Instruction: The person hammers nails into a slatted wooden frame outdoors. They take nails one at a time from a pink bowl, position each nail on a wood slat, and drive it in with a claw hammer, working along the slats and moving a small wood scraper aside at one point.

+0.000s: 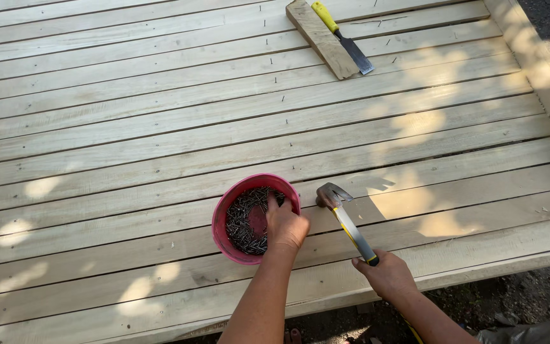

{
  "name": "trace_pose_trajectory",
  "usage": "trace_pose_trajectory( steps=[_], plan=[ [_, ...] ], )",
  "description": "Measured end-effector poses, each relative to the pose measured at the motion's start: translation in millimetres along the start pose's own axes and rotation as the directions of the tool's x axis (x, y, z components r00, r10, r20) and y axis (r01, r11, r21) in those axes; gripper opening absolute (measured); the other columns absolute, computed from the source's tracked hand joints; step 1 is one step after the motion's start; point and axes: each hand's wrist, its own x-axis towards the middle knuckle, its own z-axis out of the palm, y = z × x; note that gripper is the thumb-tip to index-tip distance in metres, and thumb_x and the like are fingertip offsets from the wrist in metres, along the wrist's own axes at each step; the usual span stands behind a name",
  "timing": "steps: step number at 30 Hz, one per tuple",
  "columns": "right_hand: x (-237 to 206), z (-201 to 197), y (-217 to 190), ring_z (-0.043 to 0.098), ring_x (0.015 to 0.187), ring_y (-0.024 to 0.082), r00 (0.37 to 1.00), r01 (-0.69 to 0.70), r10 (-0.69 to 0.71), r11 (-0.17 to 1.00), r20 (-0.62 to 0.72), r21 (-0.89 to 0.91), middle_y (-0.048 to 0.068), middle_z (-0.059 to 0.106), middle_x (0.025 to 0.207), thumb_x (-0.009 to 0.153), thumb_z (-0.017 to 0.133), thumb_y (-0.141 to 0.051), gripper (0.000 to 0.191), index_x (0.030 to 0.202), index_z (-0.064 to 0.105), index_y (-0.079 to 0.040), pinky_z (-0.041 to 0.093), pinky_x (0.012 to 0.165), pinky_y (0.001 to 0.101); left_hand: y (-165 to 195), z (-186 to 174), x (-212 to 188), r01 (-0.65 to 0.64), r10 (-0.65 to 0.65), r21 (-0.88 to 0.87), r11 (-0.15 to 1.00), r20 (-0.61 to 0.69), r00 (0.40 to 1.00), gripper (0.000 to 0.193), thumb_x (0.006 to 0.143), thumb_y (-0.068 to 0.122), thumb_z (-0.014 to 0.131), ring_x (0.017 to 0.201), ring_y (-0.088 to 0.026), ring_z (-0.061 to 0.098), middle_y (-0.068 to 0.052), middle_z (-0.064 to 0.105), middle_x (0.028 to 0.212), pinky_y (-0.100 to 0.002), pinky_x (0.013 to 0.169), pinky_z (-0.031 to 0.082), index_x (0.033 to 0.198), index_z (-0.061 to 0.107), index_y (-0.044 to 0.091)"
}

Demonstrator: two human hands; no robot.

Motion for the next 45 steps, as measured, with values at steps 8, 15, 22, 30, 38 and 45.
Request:
trace_pose_trajectory(
  steps=[8, 15, 22, 30, 38, 45],
  plan=[
    [4.8, 11.3, 16.9, 0.065, 0.052, 0.022, 0.999, -0.002, -0.001, 0.997, 0.039, 0.083, 0.010, 0.064, 0.061, 0.087, 0.074, -0.053, 0.051, 0.104, 0.074, -0.004, 0.053, 0.054, 0.0382, 7.3, -10.6, -31.5, -0.053, 0.057, 0.351, 0.935, -0.001, 0.998, 0.057, 0.092, 0.008, 0.057, 0.136, -0.045, 0.043, -0.024, 0.031, 0.156, -0.048, 0.111, 0.043, 0.147, 0.045, 0.003],
    [8.4, -9.0, 23.7, 0.050, 0.045, 0.018, 0.996, -0.071, 0.052, 0.950, 0.069, 0.304, 0.005, 0.050, 0.054, 0.088, 0.076, -0.044, 0.043, 0.104, 0.072, -0.005, 0.045, 0.046, 0.0373, 10.3, -21.6, -21.1, -0.079, 0.079, 0.376, 0.923, 0.016, 0.997, 0.054, 0.090, 0.005, 0.056, 0.134, -0.035, 0.051, -0.017, 0.039, 0.154, -0.037, 0.108, 0.048, 0.144, 0.048, 0.003],
    [17.3, -42.1, 41.3, 0.053, 0.043, 0.020, 0.995, -0.102, 0.094, 0.951, 0.043, 0.290, 0.007, 0.050, 0.053, 0.091, 0.074, -0.045, 0.047, 0.093, 0.064, 0.002, 0.047, 0.044, 0.0382, 44.9, 9.1, -17.6, -0.395, 0.454, 0.415, 0.819, -0.050, 0.889, 0.048, 0.084, -0.001, 0.057, 0.134, -0.035, 0.050, -0.017, 0.051, 0.146, -0.038, 0.105, 0.048, 0.132, 0.059, 0.000],
    [35.0, -90.0, 60.2, 0.055, 0.046, 0.019, 0.984, -0.176, 0.176, 0.953, 0.021, 0.246, 0.008, 0.053, 0.057, 0.092, 0.071, -0.045, 0.043, 0.095, 0.065, -0.003, 0.051, 0.047, 0.0388, 88.1, 67.3, -4.8, -0.436, 0.390, 0.427, 0.792, 0.196, 0.900, 0.035, 0.090, 0.003, 0.053, 0.135, -0.031, 0.051, -0.013, 0.056, 0.136, -0.039, 0.110, 0.046, 0.124, 0.065, 0.004],
    [61.5, -107.3, 91.8, 0.051, 0.044, 0.019, 0.986, -0.158, 0.169, 0.916, 0.003, 0.368, 0.007, 0.049, 0.056, 0.094, 0.073, -0.041, 0.048, 0.107, 0.066, 0.005, 0.046, 0.045, 0.0402, 72.4, 85.3, 5.4, -0.387, 0.364, 0.346, 0.854, 0.134, 0.922, 0.036, 0.091, 0.008, 0.049, 0.133, -0.031, 0.047, -0.005, 0.052, 0.143, -0.045, 0.103, 0.045, 0.119, 0.070, 0.016],
    [80.3, -93.9, 96.1, 0.057, 0.047, 0.020, 0.985, -0.170, 0.171, 0.943, 0.020, 0.288, 0.008, 0.056, 0.057, 0.091, 0.072, -0.045, 0.053, 0.124, 0.067, -0.004, 0.052, 0.049, 0.0387, 95.5, 85.0, 20.1, -0.488, 0.396, 0.452, 0.747, 0.286, 0.872, 0.037, 0.092, 0.008, 0.049, 0.132, -0.026, 0.052, -0.004, 0.055, 0.141, -0.042, 0.109, 0.045, 0.120, 0.072, 0.017]
  ],
)
